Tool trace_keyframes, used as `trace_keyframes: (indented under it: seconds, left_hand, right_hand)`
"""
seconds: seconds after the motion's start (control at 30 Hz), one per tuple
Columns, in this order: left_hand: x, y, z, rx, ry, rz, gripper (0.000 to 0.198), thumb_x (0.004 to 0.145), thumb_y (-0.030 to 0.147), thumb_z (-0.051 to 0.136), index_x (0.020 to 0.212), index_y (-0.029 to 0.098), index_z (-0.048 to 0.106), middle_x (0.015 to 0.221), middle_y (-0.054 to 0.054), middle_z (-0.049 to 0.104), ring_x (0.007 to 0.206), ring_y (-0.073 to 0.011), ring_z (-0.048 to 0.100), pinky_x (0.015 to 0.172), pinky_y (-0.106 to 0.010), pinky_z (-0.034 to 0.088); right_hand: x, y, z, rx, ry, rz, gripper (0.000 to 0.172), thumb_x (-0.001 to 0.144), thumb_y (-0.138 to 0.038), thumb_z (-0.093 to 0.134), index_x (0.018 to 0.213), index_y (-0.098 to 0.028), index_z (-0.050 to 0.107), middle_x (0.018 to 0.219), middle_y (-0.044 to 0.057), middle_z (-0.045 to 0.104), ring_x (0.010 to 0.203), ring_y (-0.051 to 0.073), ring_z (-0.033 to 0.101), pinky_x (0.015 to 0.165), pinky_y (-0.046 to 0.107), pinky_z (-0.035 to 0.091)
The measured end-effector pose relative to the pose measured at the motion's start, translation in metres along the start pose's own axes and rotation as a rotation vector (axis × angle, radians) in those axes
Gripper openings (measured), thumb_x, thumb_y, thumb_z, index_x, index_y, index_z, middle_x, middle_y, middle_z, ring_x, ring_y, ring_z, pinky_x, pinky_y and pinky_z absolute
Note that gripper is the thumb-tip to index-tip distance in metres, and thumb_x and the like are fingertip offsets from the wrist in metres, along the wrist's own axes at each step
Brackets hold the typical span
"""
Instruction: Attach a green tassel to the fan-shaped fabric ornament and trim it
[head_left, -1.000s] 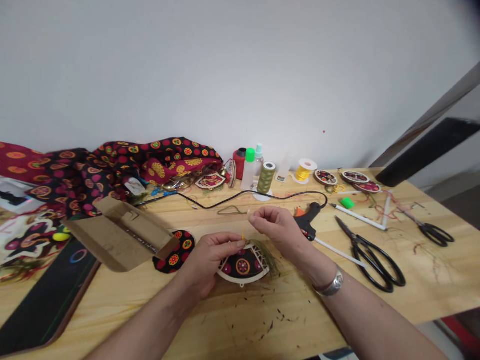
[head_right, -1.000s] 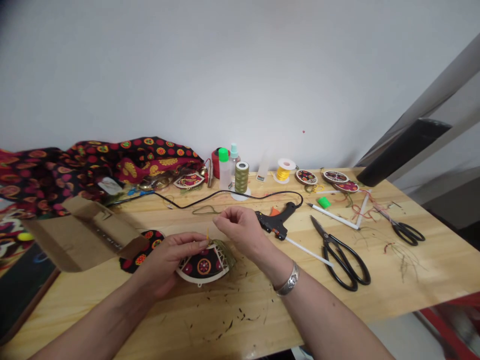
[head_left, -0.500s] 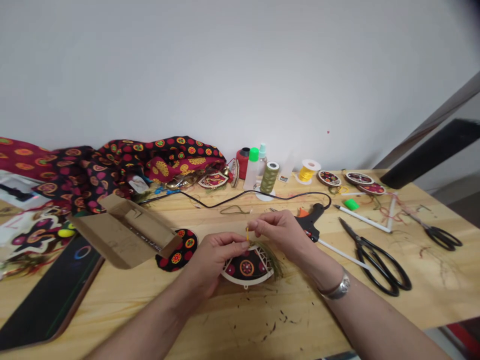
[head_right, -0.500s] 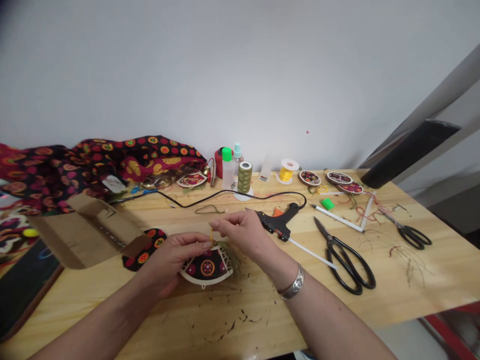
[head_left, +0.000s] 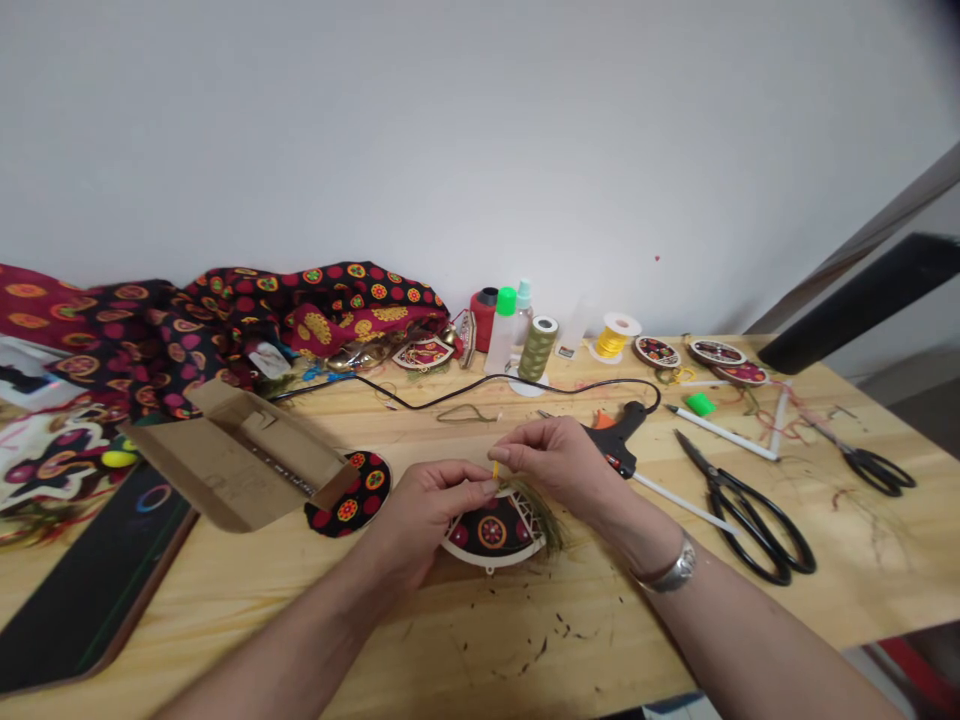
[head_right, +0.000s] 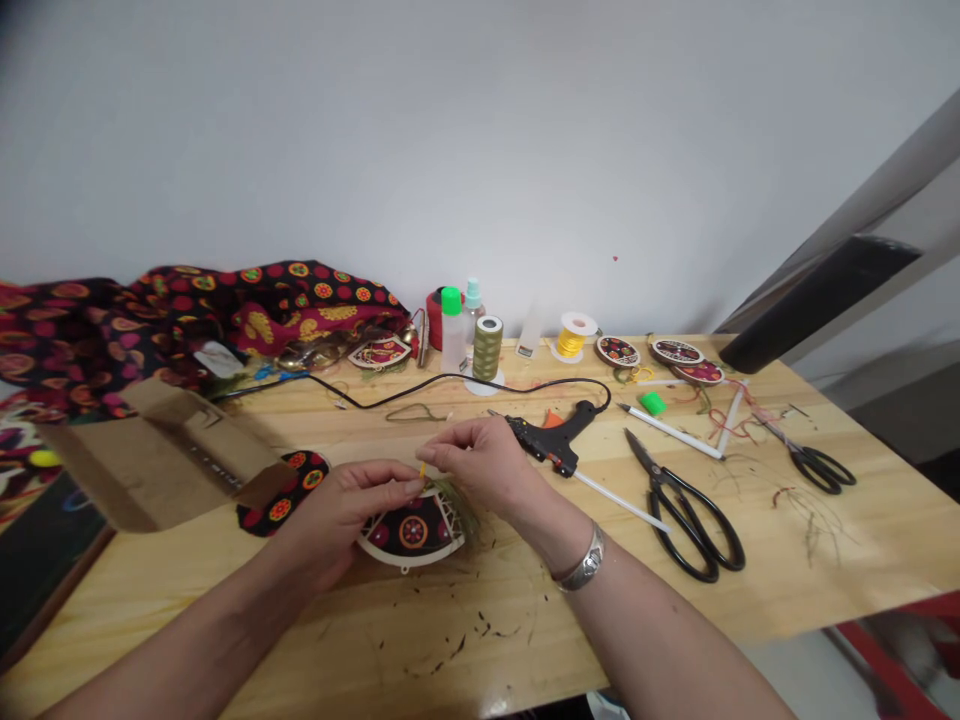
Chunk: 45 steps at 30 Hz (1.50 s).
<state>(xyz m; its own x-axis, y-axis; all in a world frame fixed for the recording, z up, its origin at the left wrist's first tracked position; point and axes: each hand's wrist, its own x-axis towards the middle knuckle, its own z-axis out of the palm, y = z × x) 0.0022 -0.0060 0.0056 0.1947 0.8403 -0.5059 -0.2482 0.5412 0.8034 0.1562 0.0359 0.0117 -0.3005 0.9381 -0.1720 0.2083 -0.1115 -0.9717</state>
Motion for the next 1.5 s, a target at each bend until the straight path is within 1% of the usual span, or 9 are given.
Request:
trace_keyframes:
  seconds: [0.17,0.43,0.63,0.77,0.83,0.97,1.1,1.23,1.5]
  left_hand:
    - [-0.001,0.001,0.001,-0.015,-0.034,0.013,0.017,0.056,0.025,0.080,0.066,0.013,0.073,0.059,-0.003,0.071,0.053,-0.0124,0.063,0.053,-0.020,0.045]
    - [0.000,0.001,0.000,-0.031,-0.052,0.011,0.013,0.059,0.023,0.079,0.065,0.014,0.072,0.058,-0.002,0.071,0.052,-0.0119,0.063,0.054,-0.020,0.046]
    - [0.000,0.002,-0.001,-0.042,-0.023,0.020,0.017,0.056,0.024,0.080,0.066,0.014,0.072,0.061,-0.002,0.072,0.054,-0.0126,0.064,0.056,-0.021,0.047]
    - [0.000,0.001,-0.002,-0.025,-0.018,0.022,0.015,0.058,0.025,0.079,0.067,0.014,0.073,0.060,-0.002,0.071,0.053,-0.0129,0.064,0.055,-0.022,0.047]
    - [0.000,0.001,-0.002,-0.023,-0.012,0.025,0.015,0.058,0.024,0.079,0.067,0.014,0.073,0.060,-0.002,0.071,0.053,-0.0130,0.063,0.055,-0.023,0.047]
    - [0.001,0.002,-0.001,-0.025,-0.008,0.043,0.014,0.058,0.023,0.079,0.066,0.014,0.073,0.060,-0.002,0.071,0.054,-0.0136,0.063,0.055,-0.023,0.046]
    - [0.002,0.001,-0.001,-0.032,-0.006,0.067,0.017,0.056,0.024,0.080,0.069,0.015,0.074,0.064,-0.003,0.072,0.057,-0.0147,0.064,0.059,-0.024,0.047]
    - [0.002,0.001,-0.002,-0.016,-0.025,0.076,0.018,0.057,0.025,0.080,0.071,0.015,0.075,0.064,-0.003,0.072,0.058,-0.0148,0.064,0.059,-0.024,0.048]
    - [0.002,0.001,-0.002,0.003,-0.002,0.081,0.017,0.057,0.026,0.080,0.068,0.014,0.073,0.062,-0.002,0.071,0.056,-0.0147,0.064,0.057,-0.024,0.046]
  right_hand:
    - [-0.001,-0.001,0.000,-0.078,0.003,-0.064,0.014,0.071,-0.024,0.063,0.063,-0.013,0.068,0.058,-0.001,0.061,0.054,0.009,0.048,0.053,0.022,0.037]
    - [-0.002,0.001,0.000,-0.197,-0.035,-0.172,0.018,0.076,-0.024,0.058,0.061,-0.014,0.062,0.055,-0.004,0.055,0.054,0.009,0.046,0.052,0.020,0.035]
    - [-0.003,0.001,0.002,-0.151,0.015,-0.241,0.044,0.089,-0.044,0.040,0.070,-0.014,0.067,0.068,0.004,0.064,0.065,0.013,0.056,0.062,0.023,0.041]
    - [0.000,0.004,-0.001,-0.093,0.082,-0.201,0.053,0.088,-0.052,0.041,0.064,-0.014,0.067,0.066,0.006,0.064,0.065,0.014,0.057,0.062,0.025,0.041]
    - [0.002,0.005,-0.003,-0.059,0.069,-0.183,0.049,0.085,-0.052,0.046,0.064,-0.014,0.067,0.063,0.004,0.063,0.062,0.013,0.055,0.060,0.025,0.040]
    - [0.002,0.007,-0.003,0.009,0.002,-0.083,0.031,0.074,-0.043,0.063,0.069,-0.013,0.069,0.058,0.001,0.061,0.053,0.010,0.050,0.053,0.023,0.038]
    - [0.000,0.005,-0.001,0.001,-0.035,-0.089,0.020,0.066,-0.032,0.071,0.069,-0.013,0.070,0.064,0.002,0.065,0.057,0.011,0.053,0.055,0.024,0.041]
    - [-0.003,0.000,0.000,-0.087,-0.067,-0.097,0.013,0.067,-0.026,0.069,0.067,-0.013,0.070,0.064,0.002,0.066,0.056,0.010,0.053,0.054,0.023,0.041]
    - [-0.004,-0.005,-0.002,-0.177,-0.043,-0.085,0.013,0.069,-0.023,0.064,0.072,-0.013,0.072,0.067,0.003,0.068,0.057,0.010,0.054,0.053,0.022,0.041]
